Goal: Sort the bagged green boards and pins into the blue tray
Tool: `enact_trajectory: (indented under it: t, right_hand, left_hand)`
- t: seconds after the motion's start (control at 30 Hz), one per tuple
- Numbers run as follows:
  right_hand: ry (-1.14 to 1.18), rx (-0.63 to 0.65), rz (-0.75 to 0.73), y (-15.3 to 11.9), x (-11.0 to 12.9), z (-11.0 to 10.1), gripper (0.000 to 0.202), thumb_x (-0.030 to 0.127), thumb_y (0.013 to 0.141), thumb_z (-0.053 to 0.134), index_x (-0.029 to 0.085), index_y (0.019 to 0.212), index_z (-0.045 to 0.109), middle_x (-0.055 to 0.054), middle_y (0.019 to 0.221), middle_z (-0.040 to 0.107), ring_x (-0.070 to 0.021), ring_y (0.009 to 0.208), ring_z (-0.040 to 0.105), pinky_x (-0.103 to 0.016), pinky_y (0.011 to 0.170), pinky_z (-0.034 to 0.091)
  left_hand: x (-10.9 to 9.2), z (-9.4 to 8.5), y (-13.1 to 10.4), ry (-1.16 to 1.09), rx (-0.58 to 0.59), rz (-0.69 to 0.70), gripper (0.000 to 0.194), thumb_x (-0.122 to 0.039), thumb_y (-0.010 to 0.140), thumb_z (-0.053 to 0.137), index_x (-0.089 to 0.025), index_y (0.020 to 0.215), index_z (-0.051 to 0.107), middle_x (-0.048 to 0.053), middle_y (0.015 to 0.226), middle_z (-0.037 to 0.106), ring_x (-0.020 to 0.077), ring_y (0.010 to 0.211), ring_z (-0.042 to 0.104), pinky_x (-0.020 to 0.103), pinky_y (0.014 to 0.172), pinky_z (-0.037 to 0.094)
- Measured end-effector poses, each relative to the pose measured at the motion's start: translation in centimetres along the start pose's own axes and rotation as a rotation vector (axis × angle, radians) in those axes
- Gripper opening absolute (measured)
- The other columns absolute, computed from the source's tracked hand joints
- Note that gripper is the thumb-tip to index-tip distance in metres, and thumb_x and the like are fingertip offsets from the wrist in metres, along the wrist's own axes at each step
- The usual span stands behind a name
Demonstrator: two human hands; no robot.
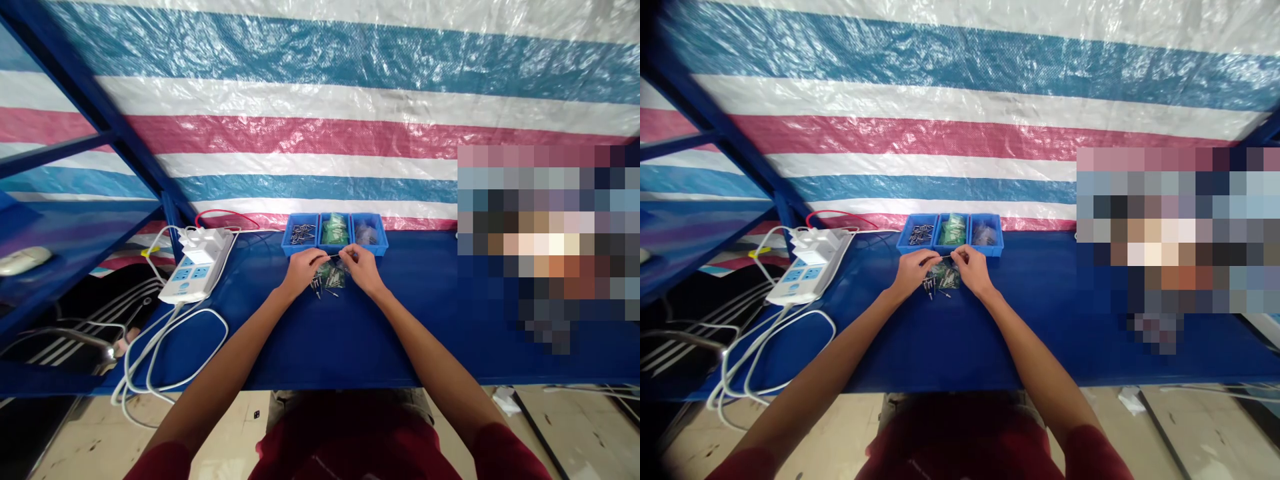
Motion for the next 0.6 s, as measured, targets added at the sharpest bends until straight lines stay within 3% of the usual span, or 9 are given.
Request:
enact_trajectory:
  t: [0.13,0.3,0.6]
  right_hand:
    - [-0.034,0.067,-0.056,-0.2,0.8,0.5,0.026,0.043,0.086,0.050,0.019,0.079,0.060,-0.003,0.076,0.062,-0.0147,0.064,0.051,-0.027,0.063,0.041]
    - [-0.091,0.072,-0.103,-0.3,1.7,0.3,0.027,0.039,0.086,0.050,0.019,0.070,0.059,-0.003,0.071,0.058,-0.0149,0.063,0.050,-0.027,0.063,0.040]
    - [0.095,0.087,-0.021,-0.3,0.3,0.7,0.037,0.052,0.085,0.051,0.019,0.071,0.059,0.001,0.060,0.050,-0.0131,0.058,0.044,-0.025,0.055,0.036]
  left_hand:
    - [-0.2,0.0,0.0,0.018,0.009,-0.005,0.034,-0.044,0.095,0.048,-0.018,0.085,0.066,0.004,0.076,0.067,0.0146,0.068,0.061,0.025,0.068,0.048]
    - [-0.2,-0.1,0.0,-0.054,-0.006,-0.065,0.031,-0.043,0.093,0.052,-0.017,0.083,0.066,0.003,0.076,0.066,0.0135,0.066,0.058,0.025,0.067,0.047]
    - [1.3,0.5,-0.2,-0.579,-0.102,-0.383,0.031,-0.043,0.074,0.075,-0.014,0.083,0.067,0.002,0.065,0.066,0.0121,0.053,0.059,0.023,0.049,0.048]
Point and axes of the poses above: each hand's wrist, its own y-axis towards the middle knuckle, its own z-axis out of the palm, x = y × z, the point moved 8 cm from there along y, towards the middle knuckle
